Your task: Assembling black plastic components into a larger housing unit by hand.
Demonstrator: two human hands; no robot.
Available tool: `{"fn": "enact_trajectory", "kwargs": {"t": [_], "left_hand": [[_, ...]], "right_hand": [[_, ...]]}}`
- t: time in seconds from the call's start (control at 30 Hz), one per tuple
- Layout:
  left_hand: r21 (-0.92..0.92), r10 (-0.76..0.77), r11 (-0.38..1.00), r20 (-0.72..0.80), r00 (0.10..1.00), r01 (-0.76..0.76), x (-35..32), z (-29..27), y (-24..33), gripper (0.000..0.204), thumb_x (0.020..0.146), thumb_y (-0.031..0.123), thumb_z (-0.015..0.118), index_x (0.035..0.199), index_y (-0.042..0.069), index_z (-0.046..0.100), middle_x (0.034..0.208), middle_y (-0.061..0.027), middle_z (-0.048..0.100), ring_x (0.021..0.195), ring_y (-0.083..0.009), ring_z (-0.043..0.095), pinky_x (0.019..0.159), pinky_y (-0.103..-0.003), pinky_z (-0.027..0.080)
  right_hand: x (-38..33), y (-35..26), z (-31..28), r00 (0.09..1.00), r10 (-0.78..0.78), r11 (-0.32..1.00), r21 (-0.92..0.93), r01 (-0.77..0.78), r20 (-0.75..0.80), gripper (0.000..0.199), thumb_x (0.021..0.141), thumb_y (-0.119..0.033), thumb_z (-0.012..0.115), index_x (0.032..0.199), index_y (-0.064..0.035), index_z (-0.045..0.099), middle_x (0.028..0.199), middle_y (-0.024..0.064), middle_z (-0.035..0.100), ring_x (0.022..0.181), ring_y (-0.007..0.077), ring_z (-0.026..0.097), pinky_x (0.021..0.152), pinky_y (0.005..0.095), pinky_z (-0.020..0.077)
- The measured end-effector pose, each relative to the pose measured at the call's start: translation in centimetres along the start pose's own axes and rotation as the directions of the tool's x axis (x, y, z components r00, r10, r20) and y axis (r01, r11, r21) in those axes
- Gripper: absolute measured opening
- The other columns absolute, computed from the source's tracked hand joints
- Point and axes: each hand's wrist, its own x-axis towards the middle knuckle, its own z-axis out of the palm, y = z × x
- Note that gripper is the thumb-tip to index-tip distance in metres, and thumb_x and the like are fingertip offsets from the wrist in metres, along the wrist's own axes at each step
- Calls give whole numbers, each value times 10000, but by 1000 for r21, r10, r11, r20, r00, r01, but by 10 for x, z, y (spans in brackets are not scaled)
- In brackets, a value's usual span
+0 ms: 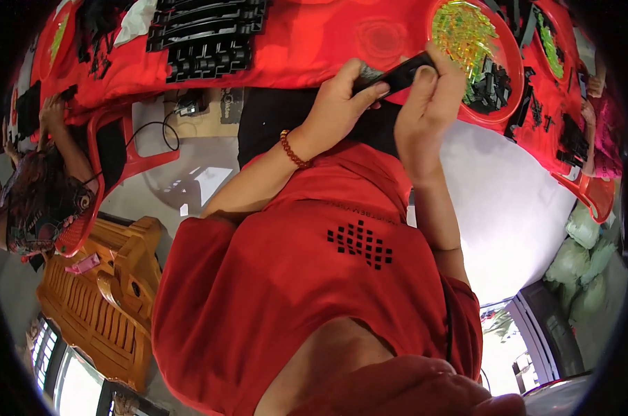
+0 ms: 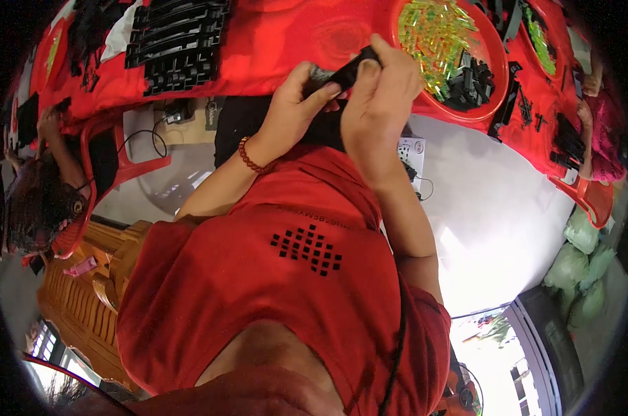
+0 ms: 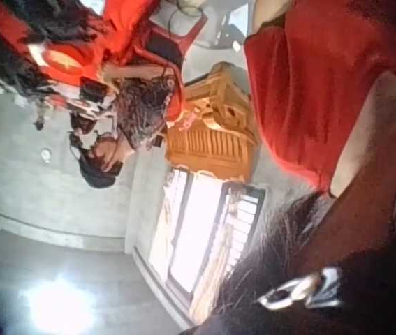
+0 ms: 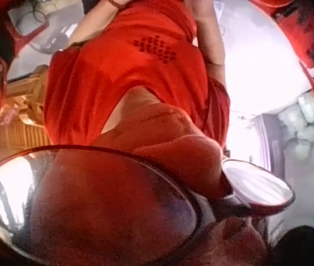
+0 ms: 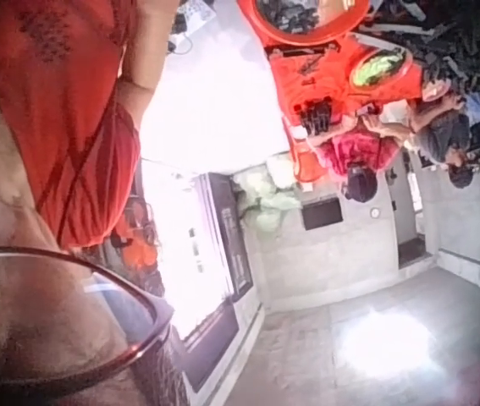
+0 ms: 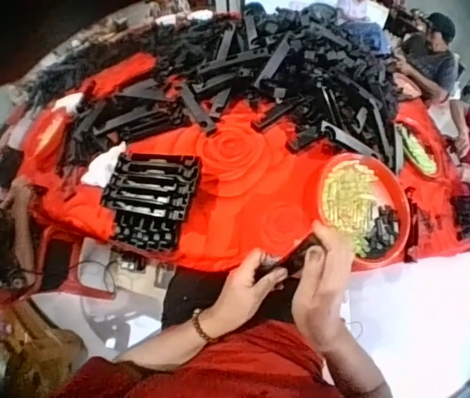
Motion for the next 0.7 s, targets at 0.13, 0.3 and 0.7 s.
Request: {"fn": "enact_trajectory", "kwargs": {"t": [0.13, 0.3, 0.7], "left_hand": [[94, -125, 989, 70, 990, 118, 1, -4, 13, 129, 1011, 113, 576, 1109, 41, 531, 988, -46, 665, 857, -117, 642, 766, -268, 525], [-23, -140, 989, 177, 974, 146, -3, -17, 17, 180, 951, 21, 537, 1132, 28, 534, 1030, -72, 660, 934, -150, 653, 829, -288, 524], [-272, -226, 910, 303, 926, 311, 3, -33, 23, 388, 1001, 291, 531, 1222, -27, 561, 1106, -156, 671, 993, -216, 670, 896, -331, 536]], "right_hand": [[3, 10, 2, 999, 41, 998, 38, -40, -7, 245, 993, -25, 507, 1223, 28, 575, 1084, 162, 613, 974, 313, 562, 912, 407, 409], [6, 16, 1, 987, 150, 975, 158, -157, 60, 253, 1038, -64, 456, 1231, 44, 579, 1012, 102, 592, 895, 188, 541, 829, 306, 440], [10, 19, 7, 983, 179, 964, 191, -184, 46, 240, 1033, -101, 491, 1180, 41, 617, 911, 106, 600, 805, 178, 545, 760, 307, 462]]}}
